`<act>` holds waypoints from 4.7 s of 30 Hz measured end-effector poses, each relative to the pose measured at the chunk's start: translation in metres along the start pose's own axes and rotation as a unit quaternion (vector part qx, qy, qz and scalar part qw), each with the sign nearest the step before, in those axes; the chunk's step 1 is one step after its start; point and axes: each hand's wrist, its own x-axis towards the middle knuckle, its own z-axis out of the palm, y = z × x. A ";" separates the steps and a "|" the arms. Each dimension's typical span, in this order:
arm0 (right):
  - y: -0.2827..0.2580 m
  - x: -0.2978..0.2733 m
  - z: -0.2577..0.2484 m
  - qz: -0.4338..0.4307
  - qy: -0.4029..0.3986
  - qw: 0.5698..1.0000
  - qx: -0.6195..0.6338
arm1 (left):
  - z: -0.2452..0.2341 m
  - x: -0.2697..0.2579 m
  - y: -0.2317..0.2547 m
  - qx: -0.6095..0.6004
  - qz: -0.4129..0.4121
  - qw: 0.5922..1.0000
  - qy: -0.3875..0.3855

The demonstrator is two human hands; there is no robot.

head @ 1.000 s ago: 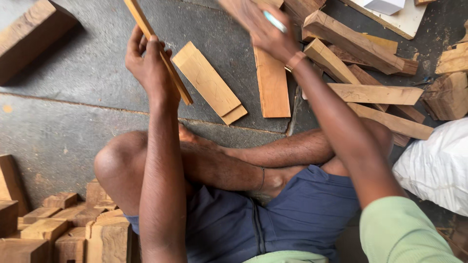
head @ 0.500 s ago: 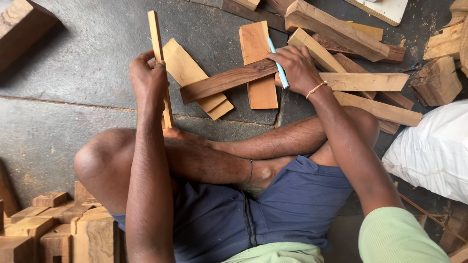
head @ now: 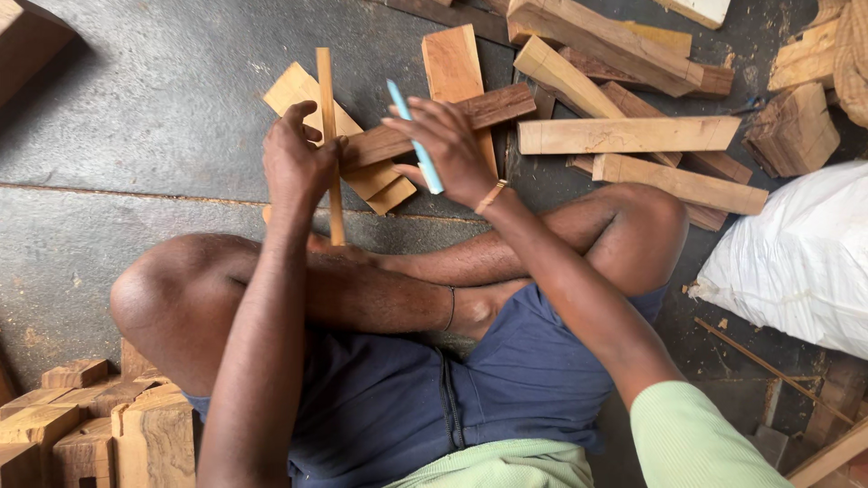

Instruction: The person uses a pencil and a metal ruler to mark lines on several pieces of wood while sitting on the floor, occasionally fitting different pieces together.

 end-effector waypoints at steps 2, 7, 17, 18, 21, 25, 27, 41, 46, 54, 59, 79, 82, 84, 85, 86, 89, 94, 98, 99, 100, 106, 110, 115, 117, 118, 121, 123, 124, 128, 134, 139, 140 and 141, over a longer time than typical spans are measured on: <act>-0.002 0.011 0.017 -0.028 0.005 1.000 0.010 | -0.006 0.000 -0.003 -0.025 0.012 0.999 -0.023; 0.008 0.017 0.033 0.018 -0.058 0.998 0.009 | -0.031 -0.007 -0.009 0.011 0.148 0.987 -0.060; 0.034 0.013 0.021 0.017 -0.045 0.999 0.027 | -0.047 -0.024 0.038 0.081 0.125 0.968 -0.204; 0.033 0.014 0.021 0.014 -0.043 0.999 0.025 | -0.047 -0.021 0.038 0.086 0.121 0.966 -0.210; 0.031 0.013 0.023 0.024 -0.046 0.999 0.007 | -0.048 -0.015 0.031 0.097 0.150 0.968 -0.178; 0.031 0.009 0.026 0.024 -0.041 0.999 0.001 | -0.055 -0.011 0.032 0.083 0.228 0.966 -0.093; 0.032 0.010 0.027 0.023 -0.037 0.999 0.006 | -0.057 -0.008 0.041 0.089 0.174 0.973 -0.124; 0.022 0.009 0.022 0.041 -0.059 0.997 0.029 | -0.036 -0.005 0.033 0.092 0.142 0.959 -0.227; 0.018 0.008 0.016 0.024 0.013 0.995 0.094 | -0.041 0.003 0.032 0.106 0.130 0.955 -0.243; -0.006 0.016 -0.002 0.000 0.096 0.877 0.471 | -0.038 0.005 0.027 0.102 0.168 0.957 -0.212; 0.002 0.016 0.039 0.129 0.056 0.894 0.425 | -0.040 0.004 0.030 0.098 0.153 0.958 -0.220; -0.014 0.032 0.029 0.120 0.061 0.946 0.294 | -0.038 0.001 0.023 0.097 0.188 0.956 -0.202; -0.016 0.033 0.025 0.125 0.055 0.946 0.293 | -0.036 0.002 0.019 0.132 0.223 0.949 -0.179; -0.016 0.033 0.025 0.161 0.024 0.948 0.274 | -0.036 0.001 0.020 0.103 0.191 0.956 -0.196; -0.016 0.032 0.026 0.145 0.035 0.947 0.283 | -0.037 0.000 0.021 0.089 0.176 0.959 -0.205; -0.015 0.032 0.027 0.128 0.046 0.947 0.291 | -0.037 0.000 0.022 0.093 0.172 0.959 -0.206; -0.013 0.030 0.033 0.081 0.077 0.950 0.290 | -0.038 -0.001 0.025 0.105 0.169 0.958 -0.205; -0.012 0.029 0.034 0.082 0.073 0.954 0.280 | -0.037 0.000 0.023 0.096 0.164 0.960 -0.203; -0.017 0.030 0.028 0.113 0.055 0.953 0.274 | -0.035 -0.001 0.022 0.106 0.172 0.959 -0.197; -0.017 0.031 0.028 0.111 0.058 0.953 0.275 | -0.035 -0.001 0.022 0.109 0.174 0.959 -0.196; -0.018 0.031 0.028 0.098 0.063 0.954 0.275 | -0.035 -0.001 0.022 0.113 0.175 0.958 -0.195; -0.026 0.022 0.037 0.034 0.079 0.974 0.209 | -0.035 -0.001 0.022 0.132 0.199 0.953 -0.187; -0.041 -0.003 0.018 0.043 -0.060 0.974 0.215 | -0.036 -0.001 0.023 0.142 0.202 0.951 -0.185; -0.033 0.013 0.003 0.073 0.038 0.963 0.257 | -0.036 -0.002 0.024 0.094 0.131 0.963 -0.216; -0.029 0.023 0.002 0.080 0.091 0.952 0.280 | -0.036 -0.003 0.024 0.104 0.169 0.960 -0.197; -0.028 0.029 0.004 0.109 0.067 0.950 0.286 | -0.036 -0.002 0.025 0.110 0.189 0.958 -0.187; -0.030 0.034 0.014 0.122 0.043 0.953 0.274 | -0.035 -0.001 0.023 0.122 0.239 0.951 -0.156; -0.031 0.028 0.018 0.035 0.089 0.971 0.217 | -0.034 0.000 0.019 0.111 0.222 0.953 -0.175; -0.032 0.023 0.018 0.037 0.073 0.971 0.225 | -0.034 0.000 0.018 0.106 0.214 0.954 -0.184; -0.045 -0.006 -0.006 0.094 -0.128 0.966 0.203 | -0.035 0.001 0.019 0.074 0.216 0.958 -0.176; -0.012 -0.006 -0.036 0.049 -0.056 0.949 0.306 | -0.030 0.005 0.012 -0.120 0.143 0.966 -0.180; 0.037 0.004 -0.076 0.033 0.036 0.992 0.118 | -0.034 0.032 -0.017 -0.399 -0.005 0.912 -0.095; 0.041 0.004 -0.078 0.041 0.031 0.996 0.069 | -0.042 0.036 -0.025 -0.376 0.009 0.924 -0.071; 0.043 0.004 -0.076 0.014 0.036 0.999 0.022 | -0.050 0.041 -0.032 -0.353 0.022 0.934 -0.047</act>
